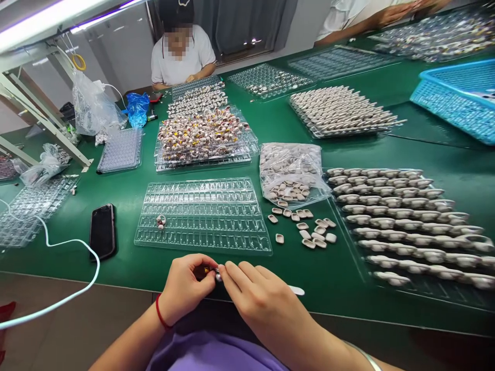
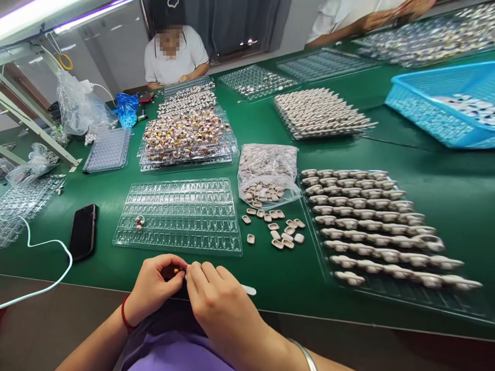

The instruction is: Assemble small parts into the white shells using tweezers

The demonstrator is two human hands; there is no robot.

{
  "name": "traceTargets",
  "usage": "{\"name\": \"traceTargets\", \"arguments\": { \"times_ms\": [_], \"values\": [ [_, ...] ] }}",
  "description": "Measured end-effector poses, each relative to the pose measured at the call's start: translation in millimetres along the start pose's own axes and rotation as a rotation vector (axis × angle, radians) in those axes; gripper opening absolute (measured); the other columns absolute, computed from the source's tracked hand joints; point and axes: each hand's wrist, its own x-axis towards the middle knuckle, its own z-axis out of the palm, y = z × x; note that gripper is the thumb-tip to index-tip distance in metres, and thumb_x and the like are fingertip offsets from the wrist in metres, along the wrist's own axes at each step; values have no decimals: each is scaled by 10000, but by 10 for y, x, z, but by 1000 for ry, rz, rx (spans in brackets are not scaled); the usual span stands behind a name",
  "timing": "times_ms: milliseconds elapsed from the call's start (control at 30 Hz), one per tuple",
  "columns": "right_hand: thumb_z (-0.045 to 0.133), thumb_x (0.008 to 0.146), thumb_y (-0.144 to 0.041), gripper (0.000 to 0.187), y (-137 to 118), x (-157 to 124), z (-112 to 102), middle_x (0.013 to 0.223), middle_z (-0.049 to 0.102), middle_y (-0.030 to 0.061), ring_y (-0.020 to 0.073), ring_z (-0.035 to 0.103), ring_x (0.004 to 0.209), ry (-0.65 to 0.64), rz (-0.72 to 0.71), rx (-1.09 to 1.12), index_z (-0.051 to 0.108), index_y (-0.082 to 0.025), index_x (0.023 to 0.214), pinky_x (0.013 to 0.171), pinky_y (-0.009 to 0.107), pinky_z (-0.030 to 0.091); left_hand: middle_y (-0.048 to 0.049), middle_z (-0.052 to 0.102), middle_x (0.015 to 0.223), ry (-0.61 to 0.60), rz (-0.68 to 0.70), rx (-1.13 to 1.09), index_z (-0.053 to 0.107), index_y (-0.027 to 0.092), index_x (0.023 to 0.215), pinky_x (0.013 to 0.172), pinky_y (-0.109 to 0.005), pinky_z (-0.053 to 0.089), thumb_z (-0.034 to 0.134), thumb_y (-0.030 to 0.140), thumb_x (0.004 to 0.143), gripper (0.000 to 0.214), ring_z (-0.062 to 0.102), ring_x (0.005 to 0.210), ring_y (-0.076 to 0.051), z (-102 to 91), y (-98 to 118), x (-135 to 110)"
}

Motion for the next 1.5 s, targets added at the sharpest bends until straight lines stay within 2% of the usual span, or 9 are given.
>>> {"name": "traceTargets", "arguments": {
  "times_ms": [233, 400, 567, 700, 833, 1033, 1167, 1367, 1500],
  "values": [
    [519, 689, -22, 263, -20, -22, 5, 776, 658, 120, 217, 494, 607, -6, -28, -46, 716, -75, 856, 533, 338, 313, -70, 737, 755, 7, 6, -8, 714, 121, 830, 623, -257, 528, 591, 157, 756, 148, 667, 655, -182, 31, -6, -17],
    [489, 722, -10, 298, -19, -42, 30, 781, 660, 129, 220, 506, 622, 6, -65, -44, 723, -42, 904, 549, 338, 325, -65, 740, 756, 20, 17, 6, 718, 128, 826, 623, -247, 523, 593, 153, 753, 147, 664, 652, -173, 27, 0, -32],
    [427, 752, 24, 328, -69, -43, 29, 831, 665, 181, 254, 546, 683, 33, -125, -111, 710, 1, 917, 581, 360, 362, -49, 727, 723, 41, 26, 16, 719, 137, 801, 592, -233, 498, 589, 143, 745, 142, 638, 621, -157, 38, 4, -41],
    [402, 765, 41, 351, -46, -50, 0, 794, 661, 160, 240, 560, 642, 28, -104, -60, 697, 9, 952, 538, 350, 381, -40, 700, 698, 65, 34, 34, 705, 138, 780, 577, -234, 474, 583, 129, 729, 133, 604, 600, -148, 63, -16, -32],
    [393, 824, 45, 350, 84, -74, -34, 819, 673, 118, 211, 583, 625, 41, -32, 82, 676, -28, 1017, 531, 325, 438, -7, 643, 651, 60, 37, 3, 669, 148, 749, 549, -222, 430, 584, 103, 707, 105, 543, 571, -123, 66, -42, -24],
    [383, 900, -37, 309, 238, -114, 76, 864, 637, 69, 151, 625, 681, 28, 147, 604, 645, -155, 1014, 594, 239, 521, 43, 544, 599, -41, -28, -182, 596, 164, 747, 527, -201, 370, 582, 84, 680, 105, 467, 548, -92, 16, 22, -44],
    [410, 900, -43, 277, 230, -128, 201, 912, 651, 71, 131, 639, 682, 37, 79, 785, 650, -178, 936, 587, 214, 518, 60, 496, 578, -117, -92, -325, 553, 170, 753, 516, -197, 349, 619, 88, 625, 166, 439, 537, -86, 17, 79, -30],
    [426, 913, -25, 250, 255, -168, 249, 1007, 691, 113, 160, 683, 806, 152, -27, 823, 628, -159, 975, 659, 230, 550, 35, 574, 692, -240, -127, -506, 504, 178, 821, 551, -183, 384, 699, 93, 644, 276, 507, 609, -85, -35, 121, -17],
    [435, 914, -15, 235, 280, -179, 179, 975, 689, 101, 147, 678, 806, 136, -15, 945, 614, -160, 963, 666, 216, 548, -2, 621, 791, -365, -194, -565, 549, 159, 889, 592, -199, 475, 786, 257, 703, 317, 597, 657, -100, -154, 136, -9]
  ]
}}
